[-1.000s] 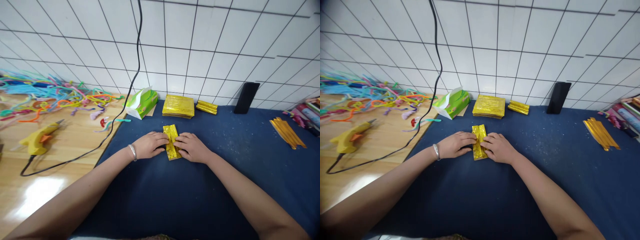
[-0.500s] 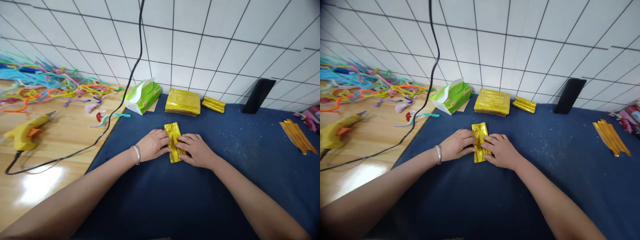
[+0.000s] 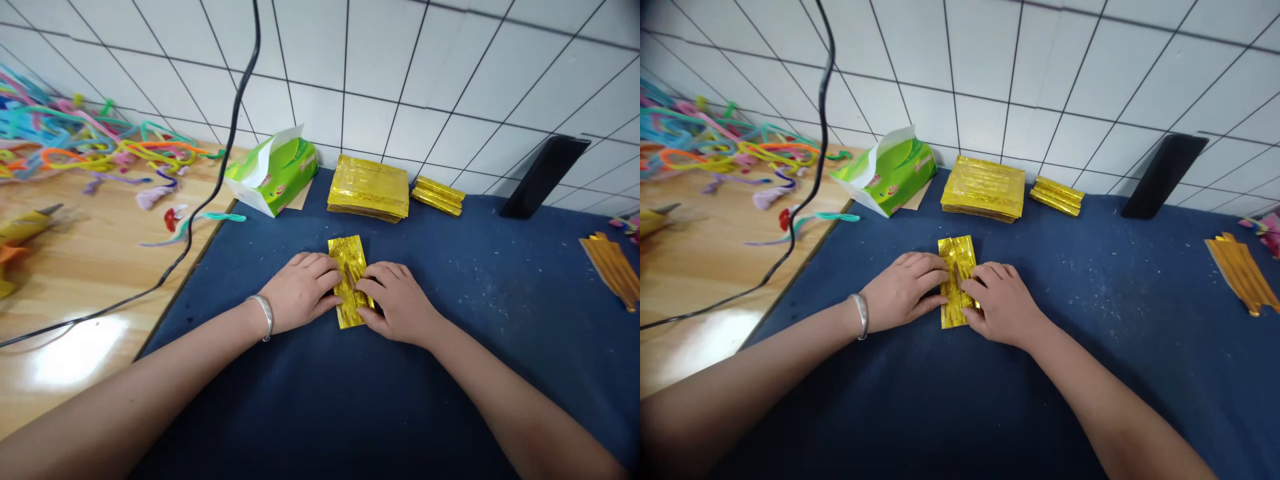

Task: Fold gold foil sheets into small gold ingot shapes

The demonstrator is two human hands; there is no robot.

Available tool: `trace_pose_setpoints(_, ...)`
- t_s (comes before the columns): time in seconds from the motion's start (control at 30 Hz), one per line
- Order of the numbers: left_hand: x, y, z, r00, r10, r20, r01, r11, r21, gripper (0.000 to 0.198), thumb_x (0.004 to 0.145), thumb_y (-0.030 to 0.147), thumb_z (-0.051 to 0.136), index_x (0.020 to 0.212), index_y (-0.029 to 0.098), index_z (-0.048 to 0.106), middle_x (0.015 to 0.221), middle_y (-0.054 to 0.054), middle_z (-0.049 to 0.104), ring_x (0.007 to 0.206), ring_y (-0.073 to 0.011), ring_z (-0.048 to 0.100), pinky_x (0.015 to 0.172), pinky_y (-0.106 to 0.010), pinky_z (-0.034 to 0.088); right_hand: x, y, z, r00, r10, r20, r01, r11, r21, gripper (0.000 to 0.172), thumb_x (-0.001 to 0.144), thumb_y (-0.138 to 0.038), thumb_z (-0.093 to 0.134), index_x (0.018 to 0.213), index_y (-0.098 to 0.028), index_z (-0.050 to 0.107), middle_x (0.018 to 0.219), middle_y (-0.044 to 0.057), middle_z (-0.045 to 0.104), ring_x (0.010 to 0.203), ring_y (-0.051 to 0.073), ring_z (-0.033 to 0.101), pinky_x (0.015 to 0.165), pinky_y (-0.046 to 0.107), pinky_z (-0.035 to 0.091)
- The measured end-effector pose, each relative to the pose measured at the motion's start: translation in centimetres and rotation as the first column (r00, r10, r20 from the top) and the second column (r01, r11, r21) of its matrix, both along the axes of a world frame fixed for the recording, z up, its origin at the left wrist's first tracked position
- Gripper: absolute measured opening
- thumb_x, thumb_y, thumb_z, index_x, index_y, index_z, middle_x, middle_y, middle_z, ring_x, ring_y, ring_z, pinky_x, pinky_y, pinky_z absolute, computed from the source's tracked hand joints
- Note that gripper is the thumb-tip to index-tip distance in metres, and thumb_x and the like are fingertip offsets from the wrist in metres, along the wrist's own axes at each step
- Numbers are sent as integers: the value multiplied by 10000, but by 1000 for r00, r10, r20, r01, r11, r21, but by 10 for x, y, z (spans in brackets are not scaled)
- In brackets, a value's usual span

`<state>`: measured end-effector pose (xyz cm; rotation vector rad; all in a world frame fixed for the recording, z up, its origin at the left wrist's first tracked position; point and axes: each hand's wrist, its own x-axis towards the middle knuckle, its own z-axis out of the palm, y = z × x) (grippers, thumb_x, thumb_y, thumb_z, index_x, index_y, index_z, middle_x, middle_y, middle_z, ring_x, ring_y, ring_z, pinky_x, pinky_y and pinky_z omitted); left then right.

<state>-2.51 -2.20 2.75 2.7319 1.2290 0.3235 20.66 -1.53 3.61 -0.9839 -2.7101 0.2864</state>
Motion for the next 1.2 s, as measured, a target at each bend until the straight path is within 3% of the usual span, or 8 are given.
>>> trace_pose_setpoints(0.3, -1, 0, -3, 998, 61, 14, -61, 998, 3, 383, 868, 478, 442, 1099, 198, 564, 1343, -114, 436, 1313, -322, 276, 1025, -504, 305, 4, 3, -9, 998, 53, 17, -53, 998, -14, 547, 831, -470, 507, 1316, -228, 431, 1370, 97, 445, 1267, 314, 331, 975, 510, 313)
trace_pose_setpoints(0.57, 0, -3, -6, 994, 72, -82, -71, 997, 20, 513, 898, 495, 362, 1297, 184, 451, 1404, -125, 396, 1343, -313, 257, 1037, -498, 280, 1, -1, -8, 998, -40, 39, 39, 999, 29, 497, 838, -458, 492, 1264, -202, 500, 1340, 98, 481, 1228, 320, 367, 967, 510, 314)
trace_pose_setpoints(1.2, 1, -5, -1, 994, 74, -86, -70, 996, 57, 485, 900, 483, 363, 1240, 179, 526, 1379, -110, 442, 1319, -297, 317, 1034, -479, 274, 2, -6, -2, 986, -144, 81, 141, 989, 45, 412, 838, -356, 463, 1216, -203, 521, 1295, 82, 505, 1206, 278, 385, 960, 450, 318)
